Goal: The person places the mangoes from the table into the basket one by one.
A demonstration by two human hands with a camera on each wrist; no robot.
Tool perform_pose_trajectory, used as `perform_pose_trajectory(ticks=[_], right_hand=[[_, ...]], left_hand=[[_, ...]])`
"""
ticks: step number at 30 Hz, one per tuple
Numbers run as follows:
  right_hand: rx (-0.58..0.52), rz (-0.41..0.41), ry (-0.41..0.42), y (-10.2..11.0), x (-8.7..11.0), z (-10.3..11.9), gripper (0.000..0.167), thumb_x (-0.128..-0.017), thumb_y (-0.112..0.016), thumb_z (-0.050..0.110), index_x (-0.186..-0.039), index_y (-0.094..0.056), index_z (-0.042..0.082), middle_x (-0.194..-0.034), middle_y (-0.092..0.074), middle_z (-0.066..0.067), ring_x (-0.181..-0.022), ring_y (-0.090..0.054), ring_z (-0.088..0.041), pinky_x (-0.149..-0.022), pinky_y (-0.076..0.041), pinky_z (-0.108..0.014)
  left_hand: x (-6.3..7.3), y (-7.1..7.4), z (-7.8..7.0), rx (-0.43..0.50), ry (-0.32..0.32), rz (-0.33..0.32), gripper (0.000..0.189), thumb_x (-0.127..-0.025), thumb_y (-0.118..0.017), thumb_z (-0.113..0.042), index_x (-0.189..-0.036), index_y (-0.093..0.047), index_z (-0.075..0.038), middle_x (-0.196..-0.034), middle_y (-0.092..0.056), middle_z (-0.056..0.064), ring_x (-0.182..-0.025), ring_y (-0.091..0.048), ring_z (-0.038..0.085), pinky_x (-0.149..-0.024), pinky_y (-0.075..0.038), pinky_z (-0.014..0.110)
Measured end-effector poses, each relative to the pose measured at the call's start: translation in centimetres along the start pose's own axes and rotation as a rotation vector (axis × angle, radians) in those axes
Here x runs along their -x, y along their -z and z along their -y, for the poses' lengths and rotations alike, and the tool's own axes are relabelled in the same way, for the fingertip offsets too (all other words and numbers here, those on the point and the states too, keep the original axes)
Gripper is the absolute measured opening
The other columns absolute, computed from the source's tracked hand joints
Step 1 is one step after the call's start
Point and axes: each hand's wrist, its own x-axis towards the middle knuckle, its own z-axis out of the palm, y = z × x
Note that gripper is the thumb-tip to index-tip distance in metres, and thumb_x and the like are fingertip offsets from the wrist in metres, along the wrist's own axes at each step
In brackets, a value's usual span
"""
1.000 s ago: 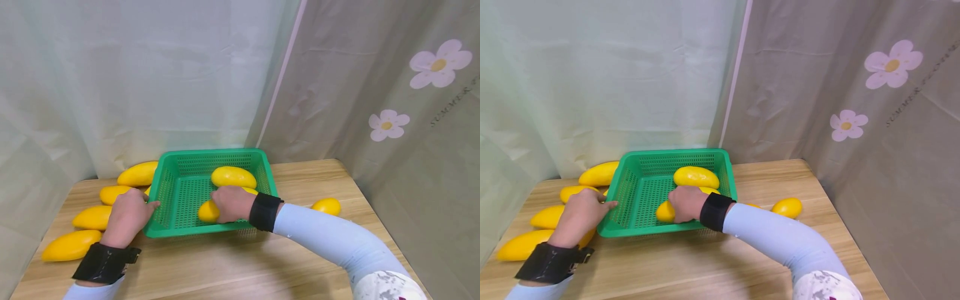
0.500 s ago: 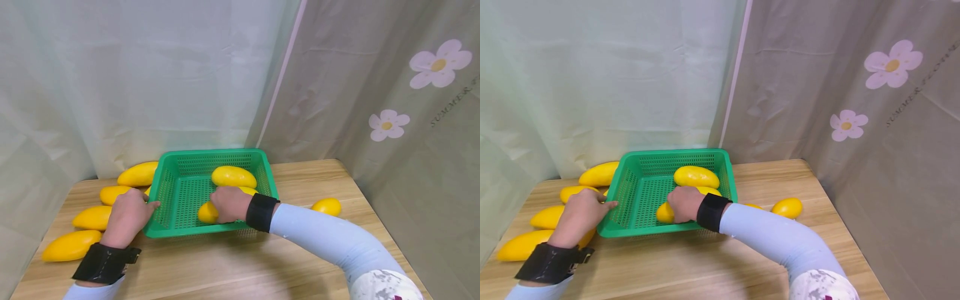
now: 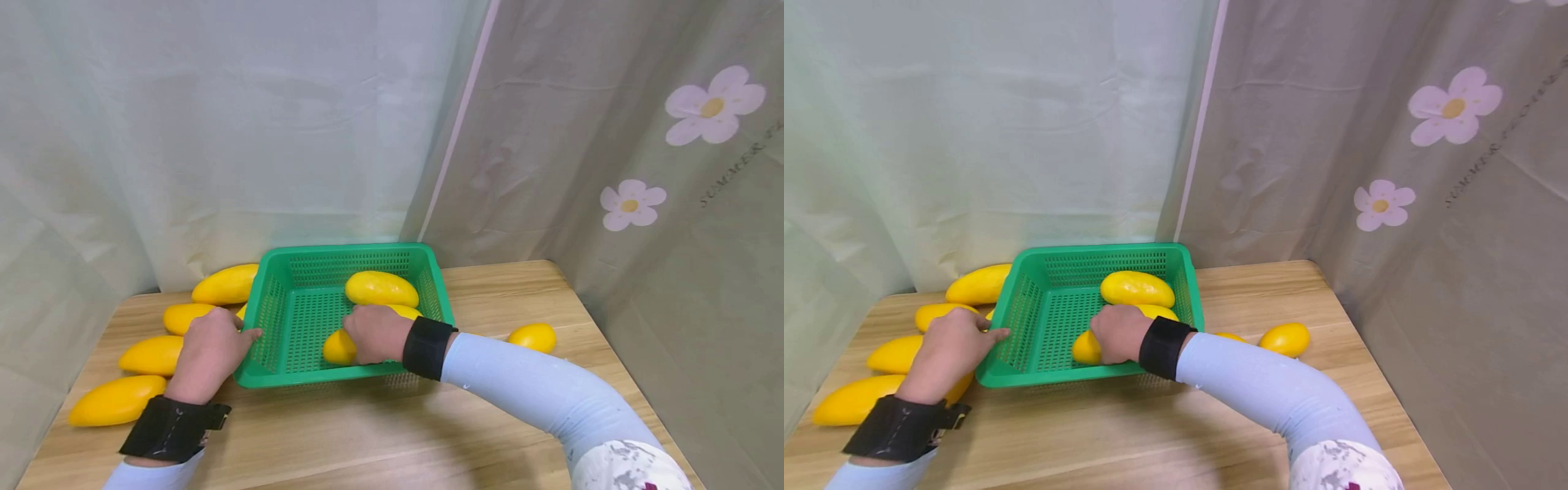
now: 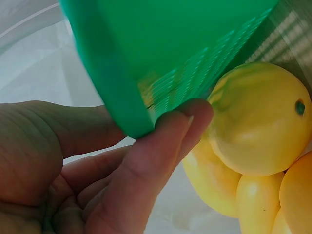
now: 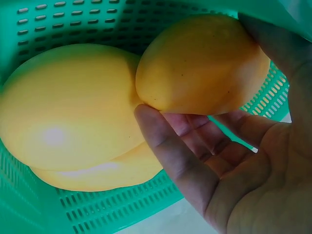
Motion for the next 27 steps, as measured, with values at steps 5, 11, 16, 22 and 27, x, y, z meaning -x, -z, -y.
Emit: perform_pose_trajectory(ticks=[5,11,16,22,27], right_hand=[[-0.028,0.031,0.016,-0.1,0.2,-0.2,0.024,-0.081,-0.068,0.035,-0.090,-0.058,0.015,-0.075,-0.055,0.005,-0.066,-0.051,-0.009,-0.059,-0.043,-0.019],[-0.026,0.008,0.043,-0.1,0.7,-0.6,0.019,-0.080,-0.069,0.031,-0.088,-0.059,0.016,-0.076,-0.054,0.007,-0.068,-0.050,-0.009,-0.062,-0.043,-0.018],[-0.097,0.016,0.036,0.3,1.2,-1.2,0.020,-0.079,-0.070,0.031,-0.090,-0.060,0.016,-0.077,-0.055,0.008,-0.068,-0.050,-0.009,-0.062,-0.042,-0.018],[-0.173,0.025,0.015,1.1,1.9,-2.6,0.033,-0.080,-0.069,0.032,-0.107,-0.063,0.014,-0.089,-0.061,0.006,-0.074,-0.053,-0.010,-0.067,-0.045,-0.020],[-0.199,-0.033,-0.021,2.1,2.8,-4.4,0.050,-0.082,-0.068,0.037,-0.124,-0.058,0.013,-0.112,-0.062,0.000,-0.091,-0.055,-0.012,-0.082,-0.048,-0.025]], left_hand=[[0.0,0.0,0.0,0.010,0.013,0.015,0.038,-0.084,-0.068,-0.026,-0.092,-0.065,0.011,-0.063,-0.056,0.010,-0.054,-0.051,0.021,-0.047,-0.036,0.027],[0.0,-0.1,0.0,0.017,0.024,0.025,0.037,-0.084,-0.068,-0.026,-0.089,-0.064,0.010,-0.063,-0.056,0.010,-0.054,-0.051,0.021,-0.048,-0.037,0.027],[0.1,-0.2,-0.1,0.025,0.027,0.021,0.036,-0.084,-0.068,-0.027,-0.087,-0.065,0.009,-0.061,-0.056,0.009,-0.053,-0.051,0.021,-0.047,-0.037,0.028],[0.1,-0.3,-0.2,0.032,0.028,0.009,0.035,-0.084,-0.067,-0.027,-0.085,-0.067,0.008,-0.058,-0.054,0.008,-0.052,-0.050,0.020,-0.047,-0.036,0.028],[0.1,-0.3,-0.3,0.033,0.046,0.023,0.037,-0.085,-0.067,-0.027,-0.090,-0.066,0.010,-0.060,-0.056,0.009,-0.053,-0.050,0.021,-0.047,-0.037,0.028]])
